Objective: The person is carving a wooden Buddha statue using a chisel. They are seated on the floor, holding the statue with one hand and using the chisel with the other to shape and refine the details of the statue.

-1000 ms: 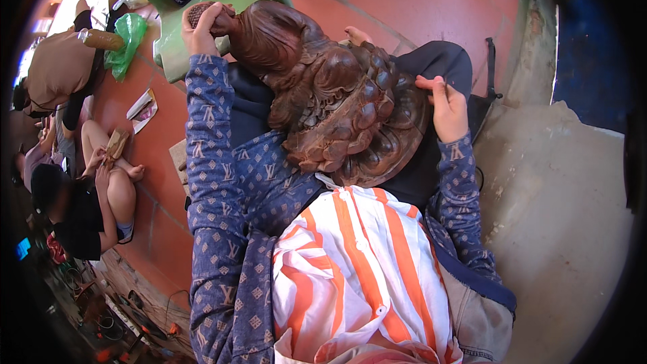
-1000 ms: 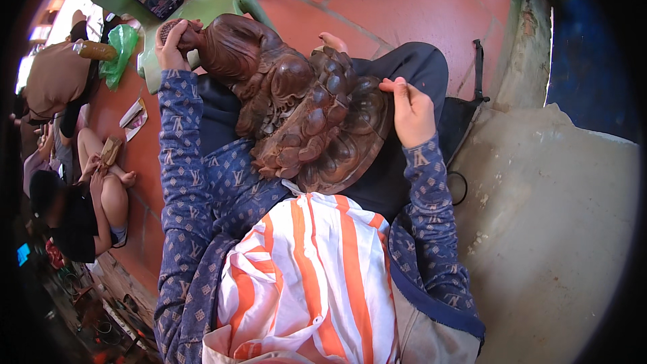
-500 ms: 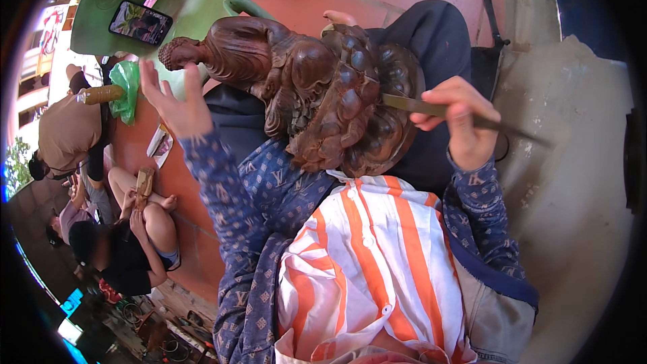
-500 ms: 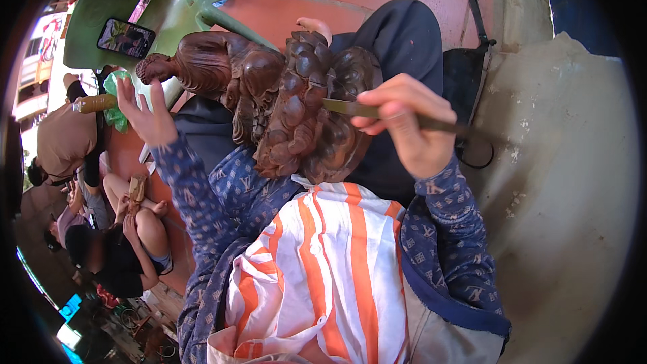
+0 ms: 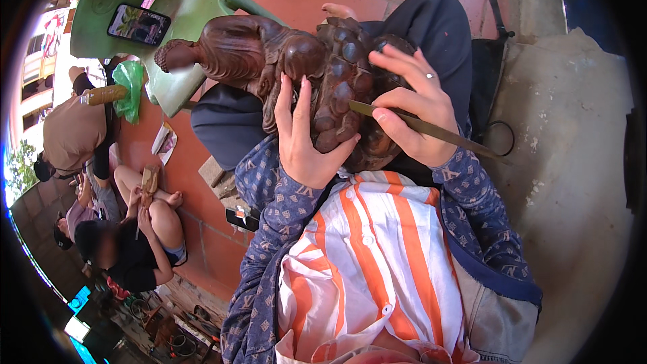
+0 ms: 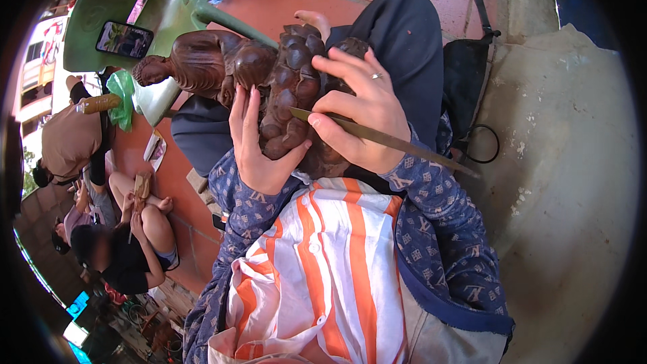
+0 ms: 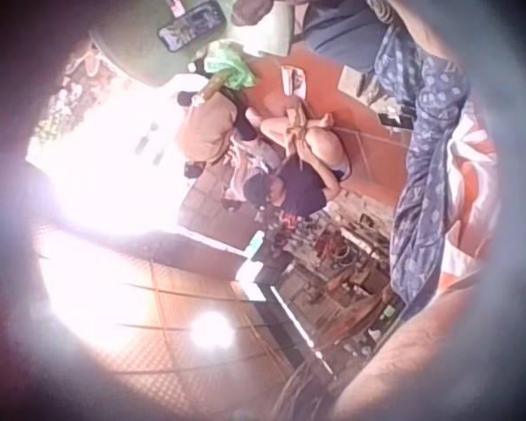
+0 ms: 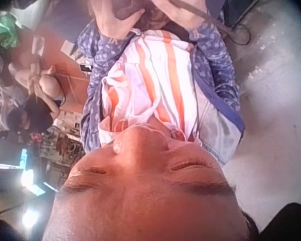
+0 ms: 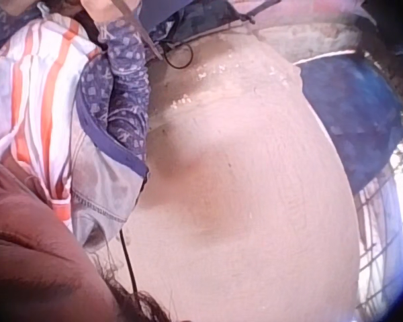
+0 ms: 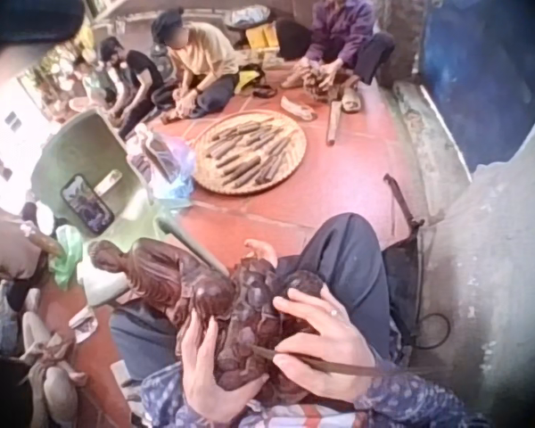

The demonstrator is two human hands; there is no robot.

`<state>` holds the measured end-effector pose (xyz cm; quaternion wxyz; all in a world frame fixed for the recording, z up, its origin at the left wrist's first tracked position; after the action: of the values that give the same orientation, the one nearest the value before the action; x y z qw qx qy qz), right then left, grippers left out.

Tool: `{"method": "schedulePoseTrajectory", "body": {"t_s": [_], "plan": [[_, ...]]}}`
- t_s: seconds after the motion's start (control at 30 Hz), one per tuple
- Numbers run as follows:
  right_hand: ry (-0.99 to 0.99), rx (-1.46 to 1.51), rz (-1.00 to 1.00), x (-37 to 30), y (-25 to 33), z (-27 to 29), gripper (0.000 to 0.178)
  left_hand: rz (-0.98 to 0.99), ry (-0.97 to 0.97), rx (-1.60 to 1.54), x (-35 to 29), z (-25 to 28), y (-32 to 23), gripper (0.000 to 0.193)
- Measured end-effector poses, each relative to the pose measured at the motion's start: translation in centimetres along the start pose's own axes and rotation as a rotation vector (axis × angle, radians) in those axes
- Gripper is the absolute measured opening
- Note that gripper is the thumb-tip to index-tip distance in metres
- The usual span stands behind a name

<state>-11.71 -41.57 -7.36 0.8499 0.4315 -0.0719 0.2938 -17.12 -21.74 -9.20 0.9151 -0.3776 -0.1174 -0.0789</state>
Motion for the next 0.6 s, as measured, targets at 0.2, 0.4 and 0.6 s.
{"method": "schedulePoseTrajectory", "body": {"t_s": [0.2,0.4,0.6], "plan": [[0.098,0.251,-0.112,-0.5,0.3,-1.0,0.015,-0.028,0.02,0.028,0.0,0.1,0.1,0.094],[0.094,0.133,-0.087,0.5,1.8,-0.6,0.014,0.03,0.022,-0.06,0.4,0.9,-0.7,0.082],[0.121,0.259,-0.104,0.9,0.8,0.0,0.011,0.055,0.007,-0.128,0.1,0.8,-0.3,0.083]]}}
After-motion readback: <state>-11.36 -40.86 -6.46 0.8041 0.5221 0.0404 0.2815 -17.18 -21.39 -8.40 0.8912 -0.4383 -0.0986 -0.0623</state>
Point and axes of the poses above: each hand's wrist, its own x-axis towards the middle knuckle, its own z-axis out of the back of the hand, y = z × x, the point moved 1 cm from there along x, towards the middle knuckle, and after that the axes turned 1 degree about y, right-handed, at the moved point
